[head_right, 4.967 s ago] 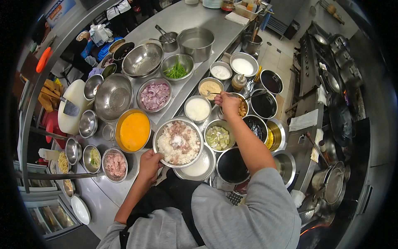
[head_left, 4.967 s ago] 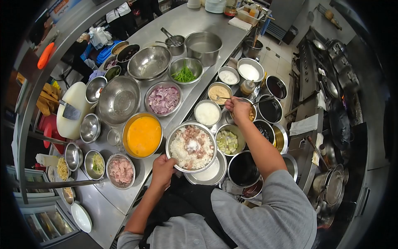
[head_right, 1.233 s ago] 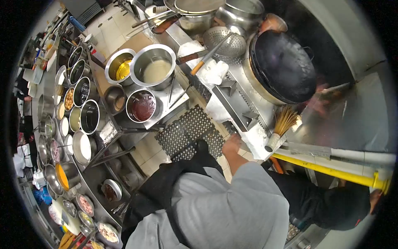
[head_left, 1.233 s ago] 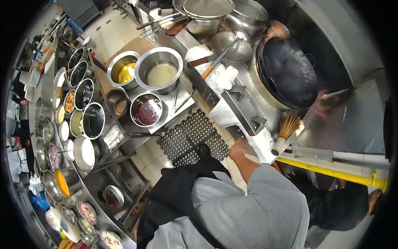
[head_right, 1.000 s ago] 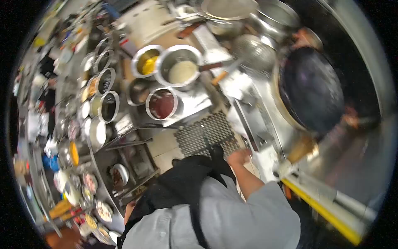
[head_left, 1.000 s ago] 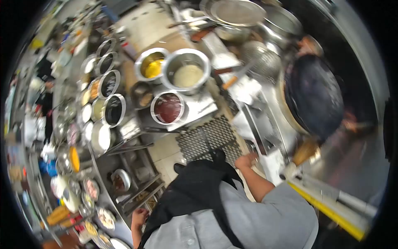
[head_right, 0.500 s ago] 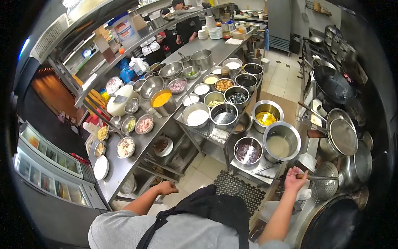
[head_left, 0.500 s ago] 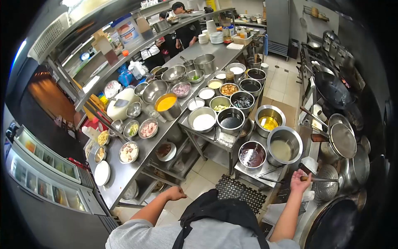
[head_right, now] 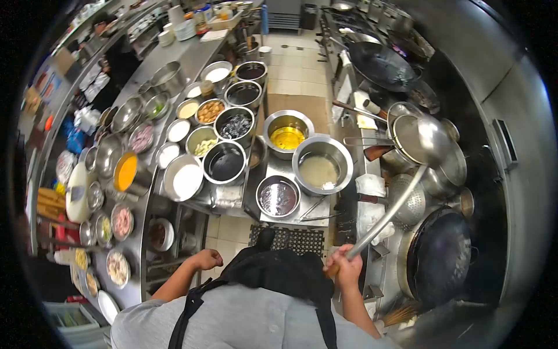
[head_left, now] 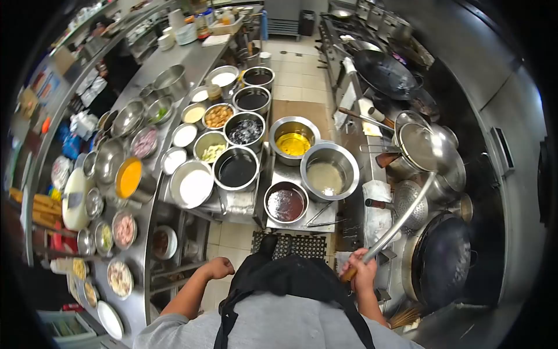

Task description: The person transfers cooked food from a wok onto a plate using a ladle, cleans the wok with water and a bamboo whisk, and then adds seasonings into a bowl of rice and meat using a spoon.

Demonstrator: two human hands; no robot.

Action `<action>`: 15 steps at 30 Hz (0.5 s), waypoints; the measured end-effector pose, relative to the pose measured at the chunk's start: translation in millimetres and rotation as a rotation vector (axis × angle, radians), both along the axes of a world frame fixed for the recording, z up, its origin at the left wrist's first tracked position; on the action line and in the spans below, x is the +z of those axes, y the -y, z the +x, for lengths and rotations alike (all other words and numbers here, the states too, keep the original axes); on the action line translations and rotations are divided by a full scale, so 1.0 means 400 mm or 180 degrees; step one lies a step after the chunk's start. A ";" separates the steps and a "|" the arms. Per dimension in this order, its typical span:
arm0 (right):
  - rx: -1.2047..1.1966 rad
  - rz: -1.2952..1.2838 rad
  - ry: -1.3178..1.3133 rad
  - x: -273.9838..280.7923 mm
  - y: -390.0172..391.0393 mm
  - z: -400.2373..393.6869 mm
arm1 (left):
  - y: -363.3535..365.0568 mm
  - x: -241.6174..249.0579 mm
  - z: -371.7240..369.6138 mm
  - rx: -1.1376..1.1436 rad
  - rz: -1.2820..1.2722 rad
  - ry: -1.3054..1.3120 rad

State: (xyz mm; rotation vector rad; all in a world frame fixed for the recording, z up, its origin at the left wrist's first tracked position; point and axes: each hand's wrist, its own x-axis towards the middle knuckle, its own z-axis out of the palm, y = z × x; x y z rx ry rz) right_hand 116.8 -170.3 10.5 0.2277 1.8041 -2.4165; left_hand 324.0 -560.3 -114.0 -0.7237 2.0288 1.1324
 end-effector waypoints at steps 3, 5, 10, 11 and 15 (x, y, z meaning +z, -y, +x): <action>0.0071 0.0249 0.0183 0.118 0.070 0.007 | 0.053 0.102 -0.158 -0.0480 0.0281 -0.0364; 0.0637 0.0678 0.0457 0.168 0.159 -0.050 | 0.080 0.233 -0.276 -0.0867 0.0513 -0.0131; 0.1407 0.1640 0.0623 0.025 0.445 -0.303 | 0.174 0.384 -0.393 -0.0698 0.2972 -0.0969; 0.1537 0.2099 0.0566 -0.052 0.491 -0.362 | 0.198 0.401 -0.394 -0.0709 0.2986 -0.0963; 0.1600 0.4008 -0.0112 -0.226 0.608 -0.504 | 0.286 0.413 -0.370 -0.0136 0.3995 -0.1502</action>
